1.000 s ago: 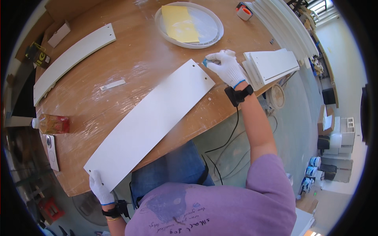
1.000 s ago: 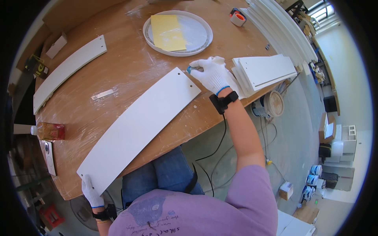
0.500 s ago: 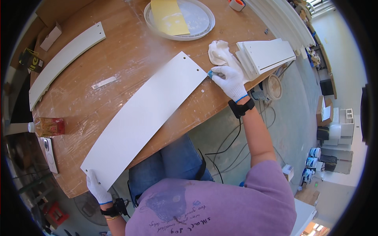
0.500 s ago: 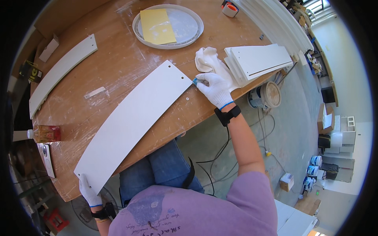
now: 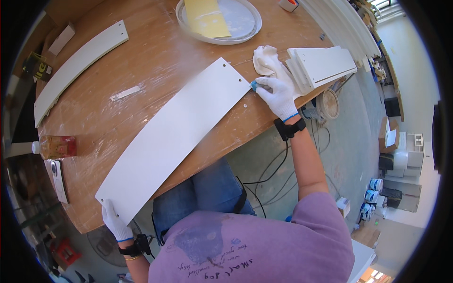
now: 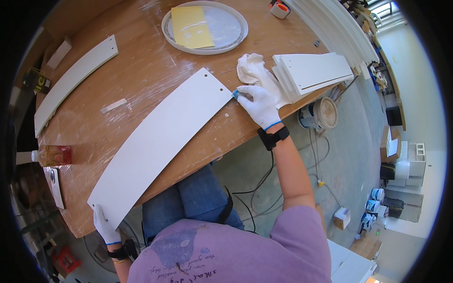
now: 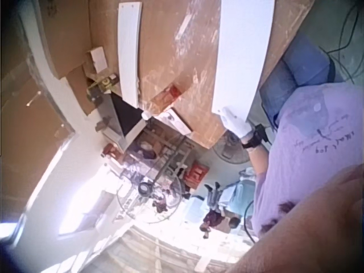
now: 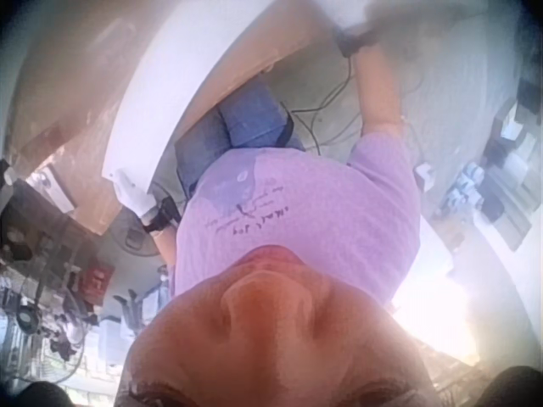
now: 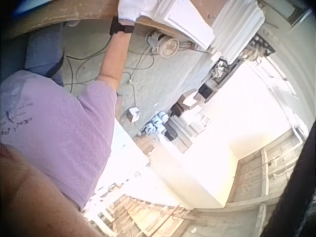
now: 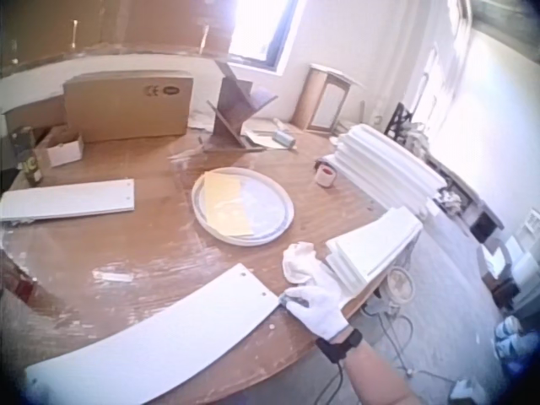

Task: The person is cleaning and inspecting white furniture panels using a blue sponge-like tool and a white cloth.

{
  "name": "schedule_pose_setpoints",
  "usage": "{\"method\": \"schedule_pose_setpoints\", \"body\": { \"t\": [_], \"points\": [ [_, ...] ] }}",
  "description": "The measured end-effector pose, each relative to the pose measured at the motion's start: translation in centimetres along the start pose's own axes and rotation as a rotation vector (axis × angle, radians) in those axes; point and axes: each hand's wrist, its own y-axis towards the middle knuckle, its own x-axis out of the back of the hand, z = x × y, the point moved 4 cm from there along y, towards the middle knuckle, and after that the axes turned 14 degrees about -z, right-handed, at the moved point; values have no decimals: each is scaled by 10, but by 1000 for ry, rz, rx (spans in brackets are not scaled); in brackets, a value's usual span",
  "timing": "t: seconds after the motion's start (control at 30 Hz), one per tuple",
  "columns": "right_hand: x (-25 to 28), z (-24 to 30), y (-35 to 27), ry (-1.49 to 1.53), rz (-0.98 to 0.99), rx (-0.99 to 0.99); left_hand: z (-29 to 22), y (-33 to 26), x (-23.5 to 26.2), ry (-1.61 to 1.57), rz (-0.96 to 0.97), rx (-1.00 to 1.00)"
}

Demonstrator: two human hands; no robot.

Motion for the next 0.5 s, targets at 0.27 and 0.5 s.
{"method": "schedule_pose_setpoints", "body": {
  "t": [0.27,0.5],
  "points": [
    [4,10,-4,16,10,-3,-4,-2,2,-38,17,-8],
    [-6,66,-14,43,-43,-31,3,0,17,-40,38,8]
  ]
}}
